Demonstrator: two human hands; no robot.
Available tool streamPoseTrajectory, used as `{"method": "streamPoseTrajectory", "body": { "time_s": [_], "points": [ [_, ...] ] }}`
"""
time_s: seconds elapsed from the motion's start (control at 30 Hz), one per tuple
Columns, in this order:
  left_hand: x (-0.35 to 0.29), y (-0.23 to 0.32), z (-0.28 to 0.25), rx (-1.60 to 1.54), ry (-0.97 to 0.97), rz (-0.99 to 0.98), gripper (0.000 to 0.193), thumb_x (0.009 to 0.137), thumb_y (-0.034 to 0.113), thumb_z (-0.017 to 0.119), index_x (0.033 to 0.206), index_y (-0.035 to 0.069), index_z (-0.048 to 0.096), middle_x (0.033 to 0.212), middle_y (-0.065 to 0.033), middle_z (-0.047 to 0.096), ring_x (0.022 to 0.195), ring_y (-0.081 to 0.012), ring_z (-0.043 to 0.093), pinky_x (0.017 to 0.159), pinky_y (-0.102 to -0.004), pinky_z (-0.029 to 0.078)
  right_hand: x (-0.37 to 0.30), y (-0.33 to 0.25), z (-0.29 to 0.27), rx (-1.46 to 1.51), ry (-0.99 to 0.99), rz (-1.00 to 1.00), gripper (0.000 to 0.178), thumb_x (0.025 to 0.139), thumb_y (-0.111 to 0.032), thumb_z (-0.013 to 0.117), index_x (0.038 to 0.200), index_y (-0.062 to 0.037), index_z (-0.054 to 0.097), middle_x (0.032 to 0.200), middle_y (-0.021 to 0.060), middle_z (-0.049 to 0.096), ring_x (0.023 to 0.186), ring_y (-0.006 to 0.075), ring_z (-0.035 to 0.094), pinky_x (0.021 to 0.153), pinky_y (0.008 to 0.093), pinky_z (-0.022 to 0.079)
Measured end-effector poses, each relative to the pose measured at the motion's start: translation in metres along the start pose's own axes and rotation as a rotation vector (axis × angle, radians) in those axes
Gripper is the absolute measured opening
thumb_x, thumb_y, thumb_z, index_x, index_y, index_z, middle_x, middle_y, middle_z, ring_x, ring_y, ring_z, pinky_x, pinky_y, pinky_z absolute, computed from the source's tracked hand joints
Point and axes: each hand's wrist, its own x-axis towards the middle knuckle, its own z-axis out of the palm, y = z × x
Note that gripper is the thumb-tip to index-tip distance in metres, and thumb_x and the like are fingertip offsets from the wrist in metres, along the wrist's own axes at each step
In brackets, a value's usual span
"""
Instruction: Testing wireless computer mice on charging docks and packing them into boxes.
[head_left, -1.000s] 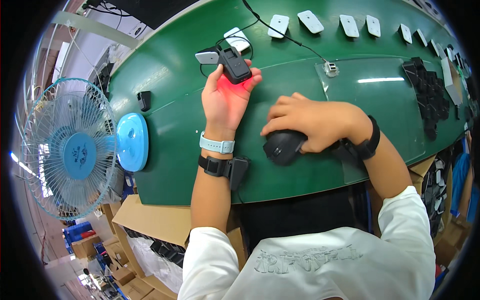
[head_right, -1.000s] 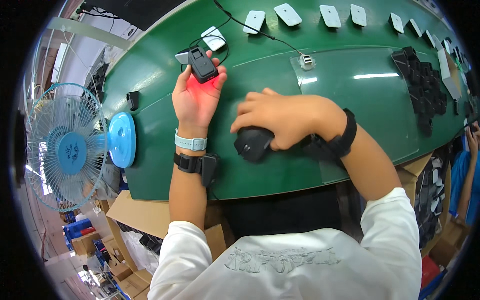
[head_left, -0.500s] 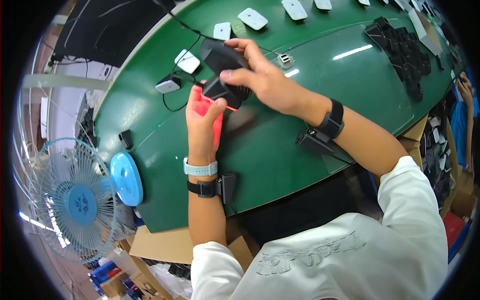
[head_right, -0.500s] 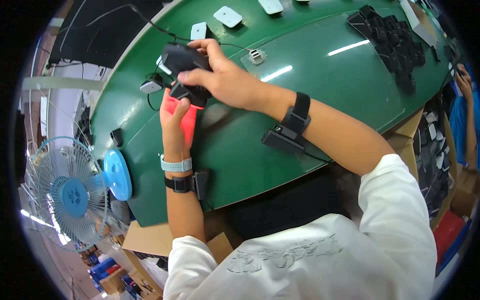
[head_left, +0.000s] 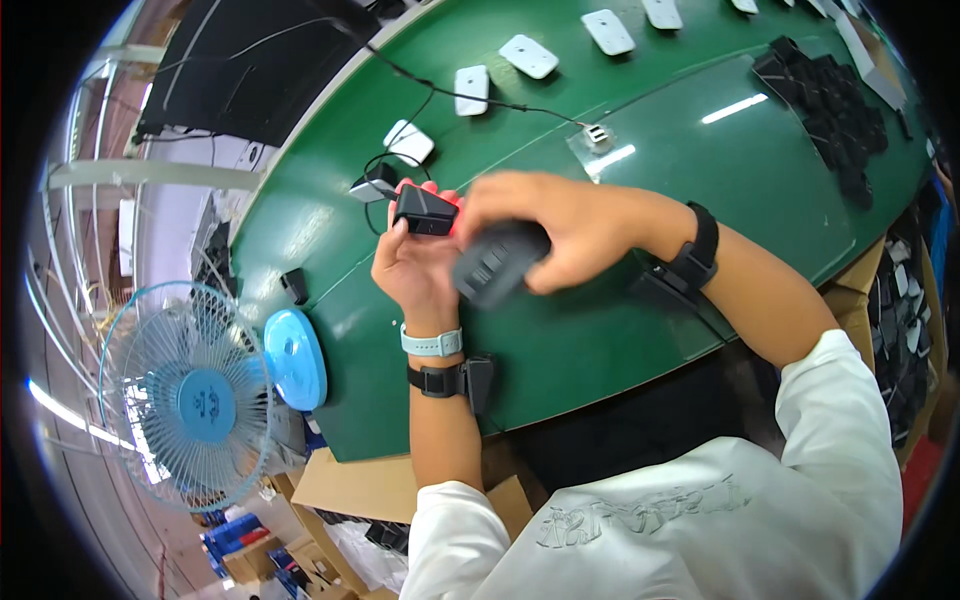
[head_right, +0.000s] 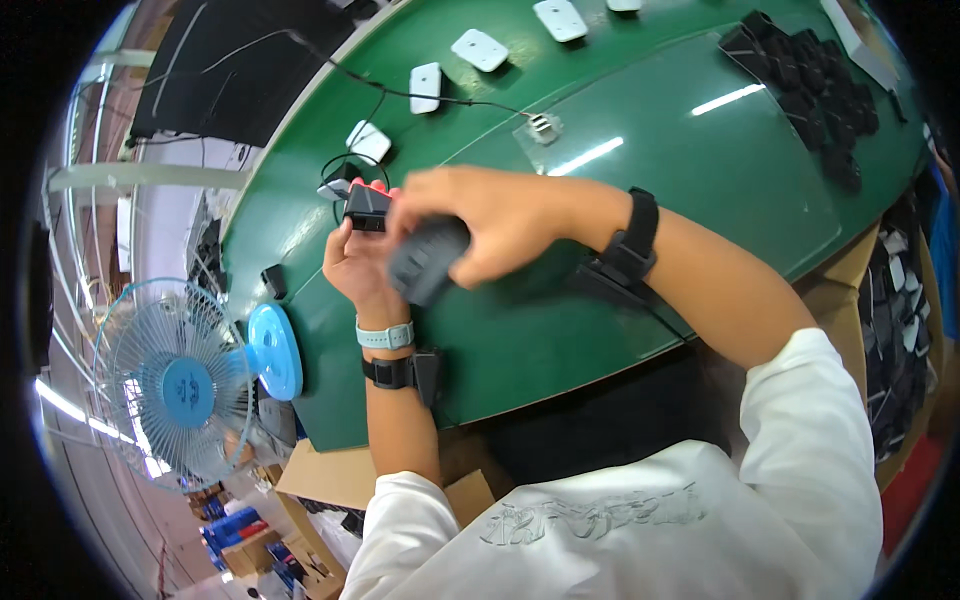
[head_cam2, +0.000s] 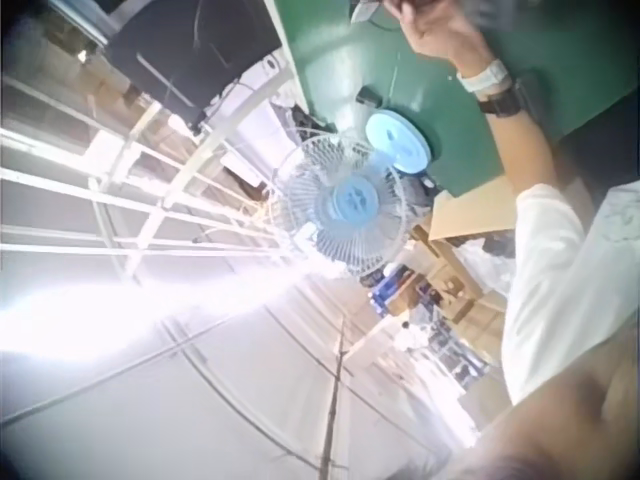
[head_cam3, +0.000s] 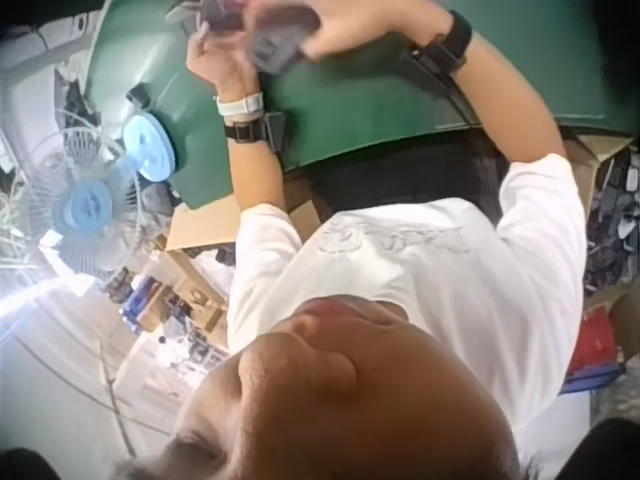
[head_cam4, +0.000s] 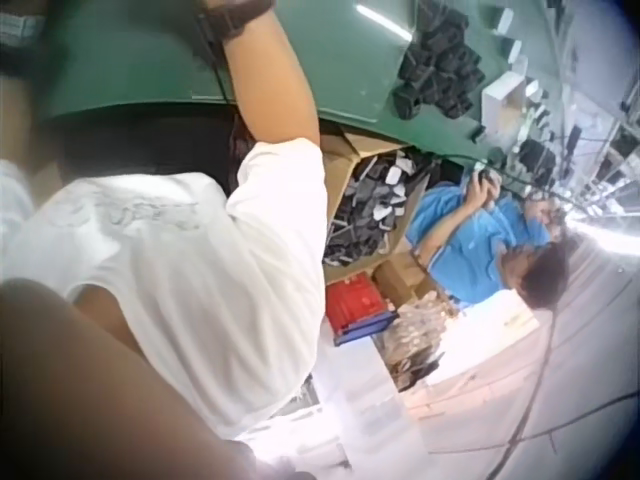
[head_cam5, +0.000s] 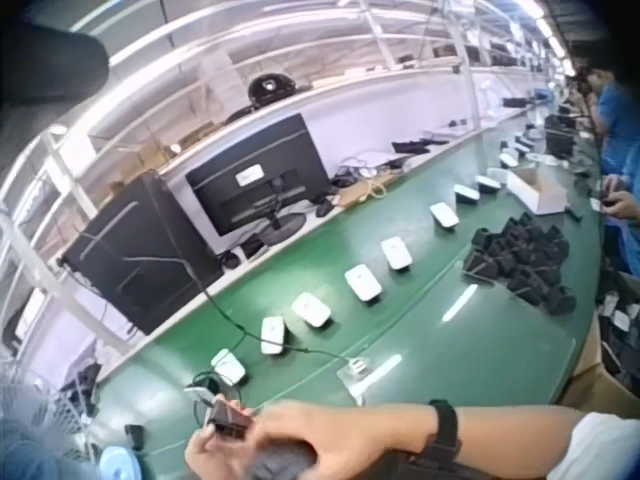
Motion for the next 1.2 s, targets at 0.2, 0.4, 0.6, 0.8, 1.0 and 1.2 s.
{"method": "streamPoseTrajectory", "body": {
  "time_s": [0.2, 0.4, 0.6, 0.8, 1.0, 1.2],
  "points": [
    [-0.001, -0.011, 0.01, 0.578, 0.121, 0.177, 0.034, 0.072, -0.012, 0.064, 0.102, 0.003, 0.056, 0.091, -0.0061, 0.059, 0.081, -0.0193, 0.06, 0.074, -0.0327, 0.052, -0.004, -0.006, 0.008, -0.18, -0.446, 0.089, 0.049, 0.065, -0.021, 0.079, 0.111, -0.0108, 0.065, 0.112, 0.0083, 0.062, 0.112, 0.0316, 0.056, 0.098, 0.0397, 0.042],
    [0.0, -0.024, 0.01, 0.9, -0.071, 0.248, 0.033, 0.073, -0.003, 0.072, 0.098, 0.005, 0.054, 0.088, 0.001, 0.056, 0.076, -0.0074, 0.05, 0.064, -0.0235, 0.045, 0.012, 0.007, 0.015, 0.022, 0.24, 0.356, 0.028, 0.082, -0.022, 0.08, 0.094, -0.0021, 0.065, 0.084, 0.0045, 0.064, 0.072, 0.0128, 0.055, 0.064, 0.029, 0.046],
    [-0.004, -0.024, 0.015, 0.97, -0.233, 0.237, 0.043, 0.074, -0.004, 0.076, 0.106, 0.007, 0.05, 0.095, -0.0002, 0.058, 0.087, -0.0087, 0.056, 0.074, -0.0249, 0.05, 0.014, 0.013, 0.028, -0.047, 0.386, 0.308, 0.029, 0.086, -0.022, 0.077, 0.098, -0.0014, 0.061, 0.084, 0.0046, 0.063, 0.072, 0.0125, 0.054, 0.066, 0.0276, 0.047],
    [-0.003, -0.029, 0.02, 1.147, -0.232, 0.261, 0.045, 0.073, -0.004, 0.075, 0.106, 0.007, 0.048, 0.095, -0.0017, 0.058, 0.09, -0.0107, 0.056, 0.078, -0.027, 0.05, 0.013, 0.016, 0.027, -0.012, 0.437, 0.324, 0.028, 0.086, -0.021, 0.077, 0.096, 0.0003, 0.061, 0.081, 0.0063, 0.063, 0.071, 0.0135, 0.055, 0.067, 0.0282, 0.048],
    [-0.004, -0.025, 0.018, 1.234, -0.191, 0.32, 0.045, 0.073, -0.001, 0.077, 0.107, 0.007, 0.048, 0.091, -0.0039, 0.057, 0.084, -0.0128, 0.056, 0.074, -0.0301, 0.049, 0.016, 0.011, 0.03, -0.038, 0.46, 0.406, 0.025, 0.09, -0.019, 0.073, 0.095, 0.0017, 0.062, 0.081, 0.008, 0.067, 0.071, 0.0152, 0.059, 0.068, 0.031, 0.049],
    [-0.003, -0.025, 0.031, 1.586, -0.07, 0.52, 0.045, 0.07, 0.004, 0.072, 0.108, 0.004, 0.049, 0.086, -0.0148, 0.062, 0.075, -0.0314, 0.063, 0.067, -0.0392, 0.05, 0.016, 0.013, 0.041, -0.098, 0.611, 0.409, 0.017, 0.097, -0.014, 0.064, 0.094, 0.0019, 0.058, 0.079, 0.0109, 0.069, 0.068, 0.0146, 0.062, 0.064, 0.0309, 0.051]
  ]
}}
